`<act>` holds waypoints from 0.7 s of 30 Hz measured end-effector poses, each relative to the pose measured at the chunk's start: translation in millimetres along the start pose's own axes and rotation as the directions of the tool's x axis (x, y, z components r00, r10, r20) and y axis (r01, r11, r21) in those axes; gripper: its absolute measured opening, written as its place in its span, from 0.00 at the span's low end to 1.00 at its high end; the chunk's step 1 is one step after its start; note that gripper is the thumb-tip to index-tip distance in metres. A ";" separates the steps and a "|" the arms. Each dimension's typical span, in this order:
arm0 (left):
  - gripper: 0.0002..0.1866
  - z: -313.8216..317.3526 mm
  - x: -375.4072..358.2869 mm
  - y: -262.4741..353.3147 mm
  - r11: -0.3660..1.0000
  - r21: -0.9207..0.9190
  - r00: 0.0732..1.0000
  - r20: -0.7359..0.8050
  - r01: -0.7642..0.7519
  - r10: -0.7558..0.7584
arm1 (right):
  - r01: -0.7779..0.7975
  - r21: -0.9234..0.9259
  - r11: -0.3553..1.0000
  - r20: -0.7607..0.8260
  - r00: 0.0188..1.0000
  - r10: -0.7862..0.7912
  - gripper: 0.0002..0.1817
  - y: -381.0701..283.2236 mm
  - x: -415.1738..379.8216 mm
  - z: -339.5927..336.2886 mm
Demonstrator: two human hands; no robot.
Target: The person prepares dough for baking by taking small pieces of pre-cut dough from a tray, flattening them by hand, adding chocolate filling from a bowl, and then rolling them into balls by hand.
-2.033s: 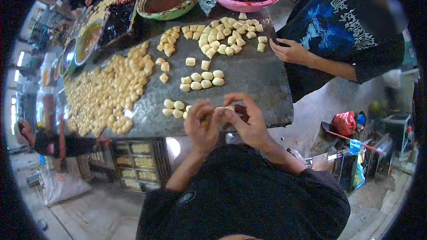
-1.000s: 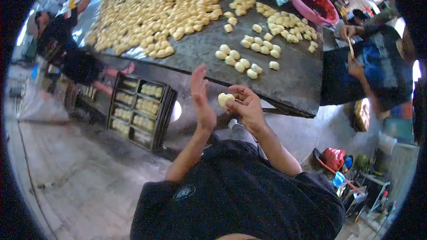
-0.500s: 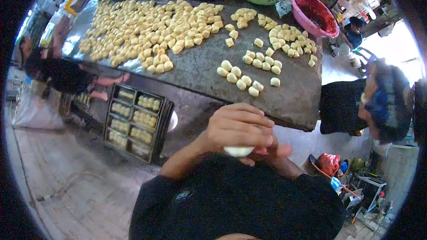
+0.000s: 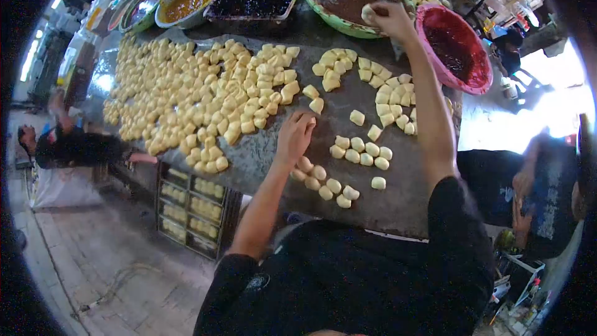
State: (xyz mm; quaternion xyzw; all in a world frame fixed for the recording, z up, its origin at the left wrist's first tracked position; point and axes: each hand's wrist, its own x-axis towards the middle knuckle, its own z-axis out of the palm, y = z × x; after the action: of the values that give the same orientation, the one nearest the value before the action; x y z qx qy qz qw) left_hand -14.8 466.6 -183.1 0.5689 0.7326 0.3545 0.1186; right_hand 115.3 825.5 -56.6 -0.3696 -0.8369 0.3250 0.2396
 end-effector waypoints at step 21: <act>0.17 -136.9 -41.1 41.5 0.341 -0.933 0.896 -0.052 0.114 -0.441 | -0.238 0.655 0.717 0.523 0.828 -0.202 0.17 -125.6 -77.6 64.8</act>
State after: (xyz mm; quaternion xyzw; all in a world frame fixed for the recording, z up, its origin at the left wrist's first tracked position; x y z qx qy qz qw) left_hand -49.4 380.5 -66.8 0.2140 0.5113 0.7511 0.3587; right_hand 63.1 676.9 -22.2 -0.1484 -0.6800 0.7109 0.1009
